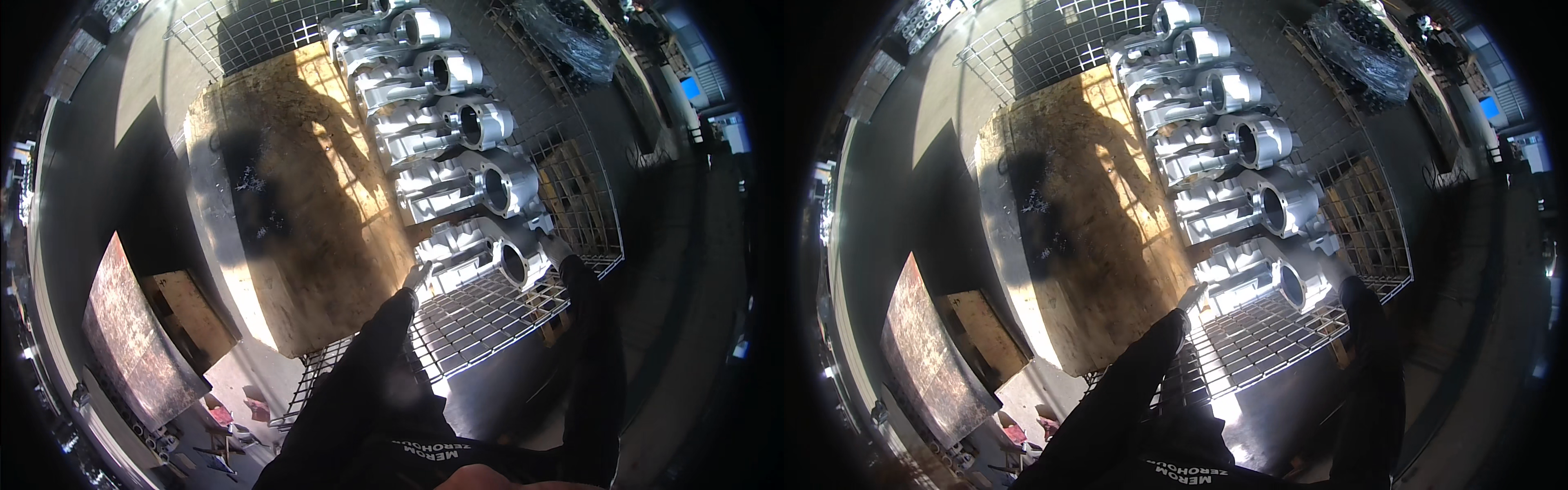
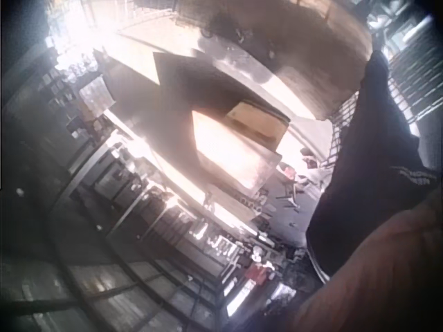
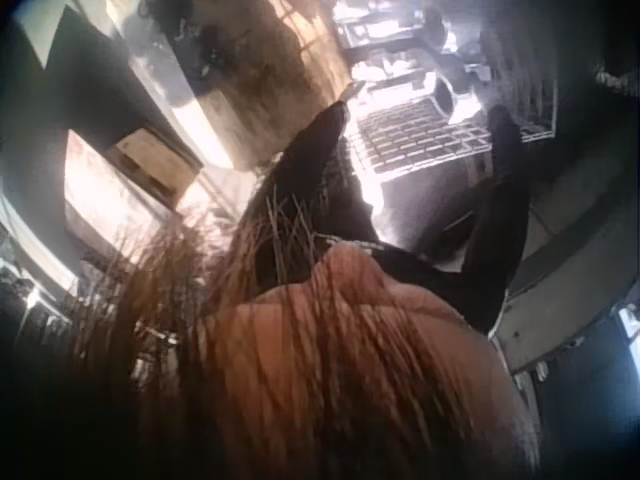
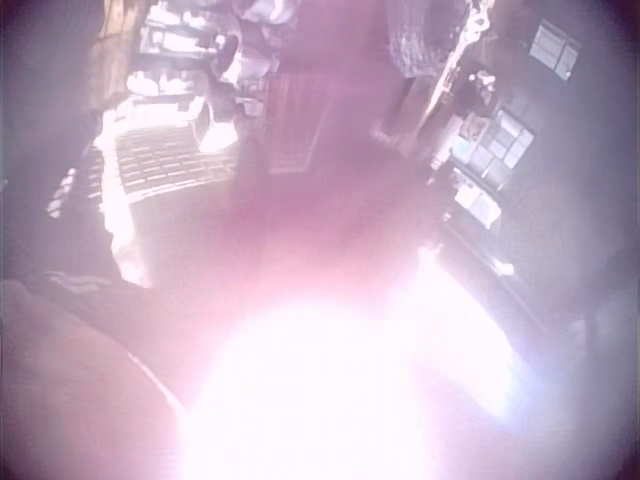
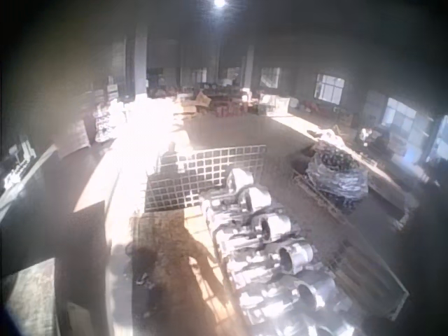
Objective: The person puts on gloves and uses a red abrasive block to deburr and smooth the surfaces of a metal casting on a wooden workbench. They then move the finished part to a wire basket with other similar parts and continue the process with additional castings.
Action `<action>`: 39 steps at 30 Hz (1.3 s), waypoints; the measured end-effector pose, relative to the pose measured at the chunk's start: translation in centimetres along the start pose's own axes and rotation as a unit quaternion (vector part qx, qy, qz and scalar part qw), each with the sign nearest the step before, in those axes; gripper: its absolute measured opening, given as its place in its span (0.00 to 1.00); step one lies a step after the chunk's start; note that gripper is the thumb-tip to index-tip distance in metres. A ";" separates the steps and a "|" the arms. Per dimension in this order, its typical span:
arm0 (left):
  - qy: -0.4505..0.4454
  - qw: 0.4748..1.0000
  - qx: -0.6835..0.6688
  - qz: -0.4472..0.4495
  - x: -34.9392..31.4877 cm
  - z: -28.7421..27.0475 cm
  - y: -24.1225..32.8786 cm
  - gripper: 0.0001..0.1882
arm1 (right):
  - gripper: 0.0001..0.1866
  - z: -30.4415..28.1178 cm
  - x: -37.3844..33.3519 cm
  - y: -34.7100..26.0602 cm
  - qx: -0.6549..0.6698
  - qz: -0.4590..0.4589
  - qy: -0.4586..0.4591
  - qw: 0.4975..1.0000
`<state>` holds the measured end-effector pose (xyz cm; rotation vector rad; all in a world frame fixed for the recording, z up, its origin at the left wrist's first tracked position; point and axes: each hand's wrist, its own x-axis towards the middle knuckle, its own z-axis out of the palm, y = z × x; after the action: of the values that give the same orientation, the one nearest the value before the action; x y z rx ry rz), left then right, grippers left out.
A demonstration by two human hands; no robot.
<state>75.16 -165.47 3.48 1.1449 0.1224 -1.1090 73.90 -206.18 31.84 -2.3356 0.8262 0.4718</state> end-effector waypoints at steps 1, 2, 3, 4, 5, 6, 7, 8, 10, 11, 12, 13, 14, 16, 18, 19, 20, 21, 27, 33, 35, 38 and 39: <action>0.052 0.998 0.018 -0.010 0.8 0.8 -0.1 0.23 | 0.30 -0.2 -0.2 -0.3 0.000 0.044 0.008 0.999; 0.102 0.994 0.036 -0.022 1.3 1.8 0.0 0.24 | 0.30 0.0 -0.3 -0.9 -0.001 0.083 0.018 0.996; 0.150 0.987 0.053 -0.036 1.5 2.8 0.4 0.26 | 0.30 -0.2 -0.6 -1.4 0.061 0.079 -0.014 0.995; 0.156 0.982 0.090 -0.064 1.3 3.0 1.2 0.26 | 0.30 -0.2 -0.6 -2.1 0.121 0.086 -0.017 0.989; 0.185 0.979 0.045 -0.070 1.0 3.6 1.9 0.27 | 0.30 -0.2 -0.9 -2.6 0.167 0.113 -0.015 0.979; 0.173 0.981 0.024 -0.082 0.8 3.2 3.1 0.25 | 0.30 -0.1 -0.9 -3.2 0.129 0.089 -0.012 0.988; 0.180 0.981 -0.006 -0.074 0.1 3.2 4.0 0.22 | 0.30 0.1 -1.1 -3.6 0.075 0.086 -0.004 0.993; 0.155 0.979 -0.117 -0.070 -0.5 2.9 5.0 0.20 | 0.30 0.4 -1.4 -3.9 0.013 0.098 0.011 0.995; 0.150 0.944 -0.290 -0.054 -2.7 2.2 6.8 0.19 | 0.30 1.4 -2.0 -4.4 0.159 0.074 0.011 0.984; 0.157 0.949 -0.270 -0.032 -3.9 1.9 7.7 0.20 | 0.30 1.9 -2.3 -4.6 0.104 0.081 0.001 0.991; 0.177 0.964 -0.191 -0.049 -5.5 1.1 8.8 0.17 | 0.30 2.8 -2.8 -5.0 0.056 0.083 -0.013 0.995; 0.198 0.971 -0.114 -0.067 -7.2 0.5 9.9 0.16 | 0.28 3.4 -3.1 -5.5 0.022 0.033 -0.034 0.999; 0.226 0.969 -0.045 -0.085 -9.0 -0.3 11.1 0.16 | 0.26 4.4 -3.5 -6.3 0.072 0.005 -0.043 0.997; 0.256 0.957 -0.091 -0.098 -12.9 -1.8 13.4 0.17 | 0.22 6.0 -4.3 -8.2 0.183 0.045 -0.078 0.979; 0.271 0.958 0.063 -0.069 -16.9 -3.5 15.4 0.21 | 0.22 7.7 -5.1 -10.9 0.269 0.021 -0.133 0.954; 0.295 0.945 0.133 -0.051 -18.6 -4.4 16.4 0.21 | 0.24 8.4 -5.7 -12.3 0.331 0.063 -0.200 0.920; 0.289 0.939 0.185 -0.037 -20.2 -5.3 17.1 0.21 | 0.28 8.8 -6.2 -13.5 0.382 0.059 -0.263 0.884; 0.285 0.939 0.190 -0.043 -21.7 -6.2 17.6 0.21 | 0.31 10.5 -6.4 -15.3 0.435 0.091 -0.225 0.867; 0.299 0.951 0.070 0.035 -30.3 -12.5 18.2 0.19 | 0.33 14.2 -12.2 -22.8 0.397 0.056 -0.291 0.869; 0.317 0.938 0.057 0.131 -42.9 -20.6 18.5 0.18 | 0.32 21.2 -20.6 -34.0 0.384 -0.010 -0.335 0.860; 0.278 0.954 0.011 0.113 -49.9 -22.8 19.3 0.16 | 0.32 24.2 -24.5 -38.1 0.371 -0.029 -0.329 0.868; 0.415 0.892 0.081 0.157 -62.8 -23.5 19.7 0.16 | 0.31 28.1 -30.9 -43.9 0.358 -0.060 -0.311 0.878; 0.467 0.870 0.061 0.145 -67.1 -23.3 19.4 0.18 | 0.31 29.2 -33.1 -45.6 0.356 -0.064 -0.310 0.879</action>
<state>66.33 -105.15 44.88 1.6765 0.6168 -0.2191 75.76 -144.36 46.03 -1.4116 0.4175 0.6691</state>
